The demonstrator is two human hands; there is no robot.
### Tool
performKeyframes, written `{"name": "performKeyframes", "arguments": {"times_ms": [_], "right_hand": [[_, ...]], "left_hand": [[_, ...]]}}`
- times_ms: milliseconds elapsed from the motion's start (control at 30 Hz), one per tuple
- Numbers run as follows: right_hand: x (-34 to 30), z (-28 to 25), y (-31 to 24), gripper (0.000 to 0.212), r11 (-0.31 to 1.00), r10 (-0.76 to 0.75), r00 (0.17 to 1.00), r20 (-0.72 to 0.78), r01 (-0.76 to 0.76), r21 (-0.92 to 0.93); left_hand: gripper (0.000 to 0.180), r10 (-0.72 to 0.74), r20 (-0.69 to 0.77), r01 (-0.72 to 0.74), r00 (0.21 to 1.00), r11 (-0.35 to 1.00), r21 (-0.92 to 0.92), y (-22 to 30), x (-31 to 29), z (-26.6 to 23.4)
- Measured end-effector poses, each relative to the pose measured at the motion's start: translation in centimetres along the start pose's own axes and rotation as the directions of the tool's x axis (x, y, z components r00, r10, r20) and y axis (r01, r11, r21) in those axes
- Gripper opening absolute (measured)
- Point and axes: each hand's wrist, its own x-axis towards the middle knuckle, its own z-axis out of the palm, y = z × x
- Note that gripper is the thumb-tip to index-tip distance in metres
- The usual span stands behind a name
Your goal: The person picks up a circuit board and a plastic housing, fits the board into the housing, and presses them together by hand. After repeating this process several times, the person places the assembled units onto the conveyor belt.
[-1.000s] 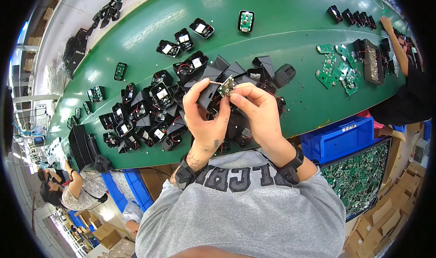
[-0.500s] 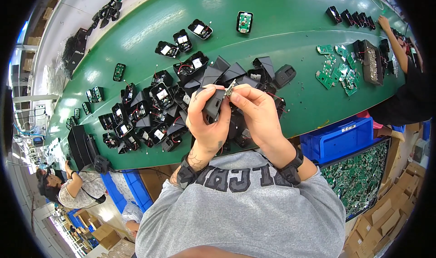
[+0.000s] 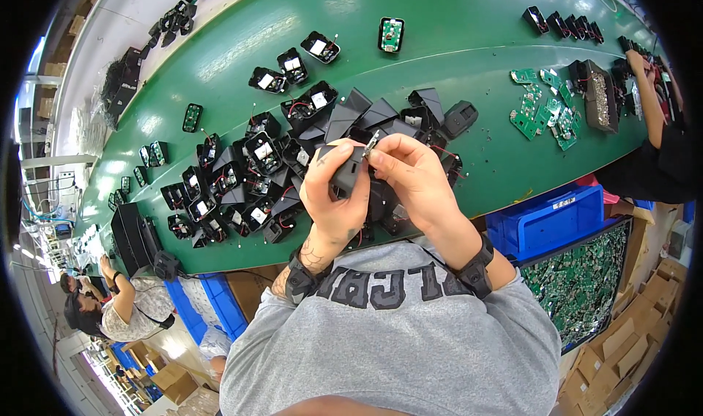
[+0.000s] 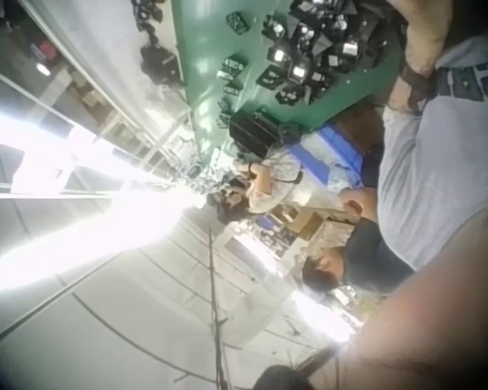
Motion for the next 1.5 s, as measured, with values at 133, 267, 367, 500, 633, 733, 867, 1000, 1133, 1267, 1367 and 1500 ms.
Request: {"name": "performKeyframes", "arguments": {"times_ms": [133,267,367,500,633,733,867,1000,1133,1267,1367,1500], "right_hand": [[-0.2,0.5,-0.5,0.016,0.999,-0.009,0.999,0.039,0.011,-0.037],[-0.3,0.7,-0.8,0.021,0.998,-0.026,0.997,0.066,0.029,-0.051],[-0.3,0.8,-1.0,0.022,1.000,-0.016,0.997,0.078,0.017,-0.014],[-0.4,-0.4,-2.3,0.022,0.945,-0.090,0.981,0.170,0.137,-0.296],[-0.1,0.6,-4.4,0.021,0.820,-0.149,0.985,0.082,0.170,-0.547],[0.0,-0.4,-5.0,0.016,0.850,-0.045,0.994,0.097,0.089,-0.520],[0.3,-0.8,-4.4,0.013,0.978,0.055,0.993,0.101,-0.033,-0.206],[0.1,0.0,-3.8,0.011,0.927,-0.034,0.992,0.118,0.075,-0.366],[-0.4,0.8,-3.4,0.018,0.886,-0.086,0.993,0.084,0.115,-0.449],[-0.7,1.5,-3.6,0.018,0.869,-0.199,0.980,0.015,0.184,-0.460],[-0.7,1.7,-3.7,0.018,0.859,-0.223,0.974,-0.038,0.178,-0.480],[-0.6,2.0,-3.8,0.017,0.793,-0.305,0.952,-0.032,0.235,-0.563]], "left_hand": [[0.050,-0.024,0.039,0.026,0.999,0.998,-0.058,0.4,-0.3,-0.2],[0.053,-0.001,0.046,0.008,0.999,0.988,-0.155,0.6,-0.2,-0.2],[0.052,0.010,0.033,-0.006,0.999,0.991,-0.134,0.8,-0.2,-0.1],[0.054,-0.171,0.054,0.179,0.984,0.953,-0.245,2.2,0.1,-0.4],[0.056,-0.469,0.265,0.536,0.843,0.778,-0.329,2.2,1.0,-1.0],[0.061,-0.533,0.419,0.678,0.735,0.564,-0.471,3.2,2.4,-1.9],[0.065,-0.512,0.618,0.802,0.596,0.348,-0.485,2.9,3.3,-3.0],[0.060,-0.562,0.408,0.692,0.719,0.635,-0.344,2.6,2.8,-2.2],[0.049,-0.444,0.306,0.492,0.842,0.865,-0.099,1.6,2.0,-1.7],[0.049,-0.589,0.383,0.702,0.712,0.613,-0.363,2.6,2.7,-1.4],[0.052,-0.603,0.478,0.769,0.639,0.501,-0.397,2.7,3.1,-1.9],[0.059,-0.534,0.563,0.775,0.630,0.383,-0.504,2.4,2.9,-2.5]]}}
